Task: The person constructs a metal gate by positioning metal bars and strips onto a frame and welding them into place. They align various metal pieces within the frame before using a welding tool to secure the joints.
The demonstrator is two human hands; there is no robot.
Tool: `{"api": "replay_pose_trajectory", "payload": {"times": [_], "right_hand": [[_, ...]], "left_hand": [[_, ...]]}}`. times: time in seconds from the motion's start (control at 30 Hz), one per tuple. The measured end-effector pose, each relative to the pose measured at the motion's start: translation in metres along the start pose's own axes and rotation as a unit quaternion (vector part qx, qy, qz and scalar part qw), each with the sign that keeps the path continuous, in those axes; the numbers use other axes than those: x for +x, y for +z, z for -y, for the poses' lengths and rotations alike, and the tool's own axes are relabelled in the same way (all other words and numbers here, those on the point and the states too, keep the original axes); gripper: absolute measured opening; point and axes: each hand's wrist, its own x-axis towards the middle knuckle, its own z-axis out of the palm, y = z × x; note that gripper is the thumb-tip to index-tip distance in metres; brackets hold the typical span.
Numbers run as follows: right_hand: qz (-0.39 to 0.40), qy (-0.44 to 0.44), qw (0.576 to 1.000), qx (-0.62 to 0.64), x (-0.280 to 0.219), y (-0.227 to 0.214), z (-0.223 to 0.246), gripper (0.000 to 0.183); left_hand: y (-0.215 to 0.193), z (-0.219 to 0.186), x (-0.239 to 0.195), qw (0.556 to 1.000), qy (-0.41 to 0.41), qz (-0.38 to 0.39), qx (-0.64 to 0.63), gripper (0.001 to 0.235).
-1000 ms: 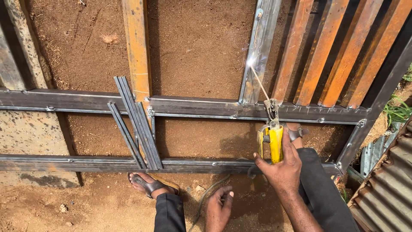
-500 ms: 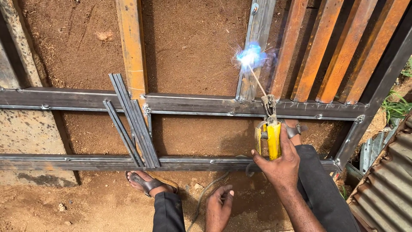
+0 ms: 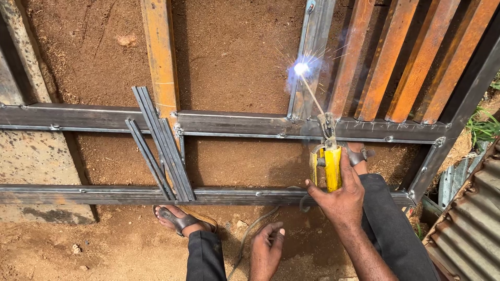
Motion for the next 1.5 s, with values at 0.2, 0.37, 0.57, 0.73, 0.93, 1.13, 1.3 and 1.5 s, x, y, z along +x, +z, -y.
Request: {"api": "replay_pose_trajectory", "payload": {"times": [0.2,0.37,0.57,0.73,0.93,1.13,1.3,1.5], "right_hand": [[0.025,0.034,0.999,-0.03,0.0,-0.001,0.004,0.115],[0.015,0.04,0.999,-0.007,0.0,0.0,0.008,0.113],[-0.047,0.04,0.994,0.091,-0.009,-0.005,0.017,0.092],[-0.046,0.018,0.976,0.213,-0.037,-0.04,0.005,0.081],[-0.076,-0.079,0.991,-0.073,-0.039,-0.003,0.003,0.098],[0.0,0.071,0.981,0.183,-0.043,0.016,0.019,0.079],[-0.024,0.085,0.97,0.228,-0.028,0.013,0.034,0.084],[-0.025,0.075,0.968,0.24,-0.016,0.015,0.027,0.084]], "left_hand": [[0.003,0.011,0.004,1.0,0.003,0.003,-0.01,0.029],[0.001,0.003,0.001,1.0,0.007,0.002,-0.008,0.028],[0.002,0.018,0.017,0.99,0.068,-0.097,-0.077,0.028],[-0.018,0.013,0.003,0.984,0.097,-0.067,-0.133,0.026],[-0.069,-0.017,0.004,0.983,0.089,-0.07,-0.147,0.028],[-0.182,0.003,0.095,0.894,0.172,-0.413,-0.032,0.029],[-0.257,-0.053,0.15,0.878,0.142,-0.419,0.184,0.046],[-0.254,-0.033,0.183,0.883,0.087,-0.431,0.163,0.029]]}}
